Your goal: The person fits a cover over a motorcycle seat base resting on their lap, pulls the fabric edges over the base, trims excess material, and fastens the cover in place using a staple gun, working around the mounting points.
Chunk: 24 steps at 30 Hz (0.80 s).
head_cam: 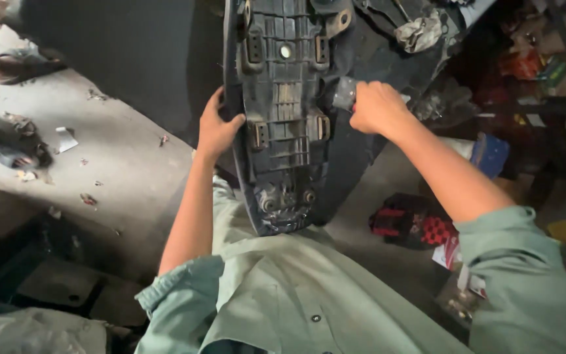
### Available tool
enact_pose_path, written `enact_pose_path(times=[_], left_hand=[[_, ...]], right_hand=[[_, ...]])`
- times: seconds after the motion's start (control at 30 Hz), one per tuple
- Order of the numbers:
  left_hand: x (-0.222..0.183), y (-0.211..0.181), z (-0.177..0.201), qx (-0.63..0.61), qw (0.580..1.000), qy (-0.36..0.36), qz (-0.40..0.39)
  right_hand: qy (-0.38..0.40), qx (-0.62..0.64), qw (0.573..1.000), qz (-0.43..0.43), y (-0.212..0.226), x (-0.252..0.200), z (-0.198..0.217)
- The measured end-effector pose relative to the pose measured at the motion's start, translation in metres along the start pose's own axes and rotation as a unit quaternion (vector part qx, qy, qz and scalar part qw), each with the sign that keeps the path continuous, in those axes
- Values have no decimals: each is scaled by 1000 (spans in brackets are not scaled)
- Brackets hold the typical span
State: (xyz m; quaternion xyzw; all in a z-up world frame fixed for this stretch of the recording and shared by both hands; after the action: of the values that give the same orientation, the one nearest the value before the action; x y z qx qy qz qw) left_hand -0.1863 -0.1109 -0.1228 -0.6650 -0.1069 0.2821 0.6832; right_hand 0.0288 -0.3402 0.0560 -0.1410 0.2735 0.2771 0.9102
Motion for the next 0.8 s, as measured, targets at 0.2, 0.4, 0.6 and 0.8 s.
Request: enact_pose_path(times=[0.2, 0.4, 0.6, 0.8], left_hand=[[41, -12, -22, -65, 990, 121, 11], [34, -20, -31, -41, 991, 130, 0], [34, -15, -26, -44, 992, 117, 26], [50, 15, -19, -23, 992, 112, 48]], right_hand=[[90, -89, 989, -72, -9, 55, -19], [137, -165, 975, -60, -23, 77, -39], [106, -184, 977, 4, 12, 88, -23], [26, -128, 991, -40, -4, 55, -36]])
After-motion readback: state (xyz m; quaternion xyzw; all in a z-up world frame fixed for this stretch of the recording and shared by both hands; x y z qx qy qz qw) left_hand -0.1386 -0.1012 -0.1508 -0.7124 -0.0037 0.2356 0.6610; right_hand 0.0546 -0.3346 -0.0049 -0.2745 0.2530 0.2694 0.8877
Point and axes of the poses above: each hand's wrist, its own x-axis towards the middle knuckle, its own z-axis out of the back of the hand, y = z × x, the point moved 7 cm from there along x, towards the middle knuckle, and after that the axes turned 7 degrees about -z, right-handed, at the moved point
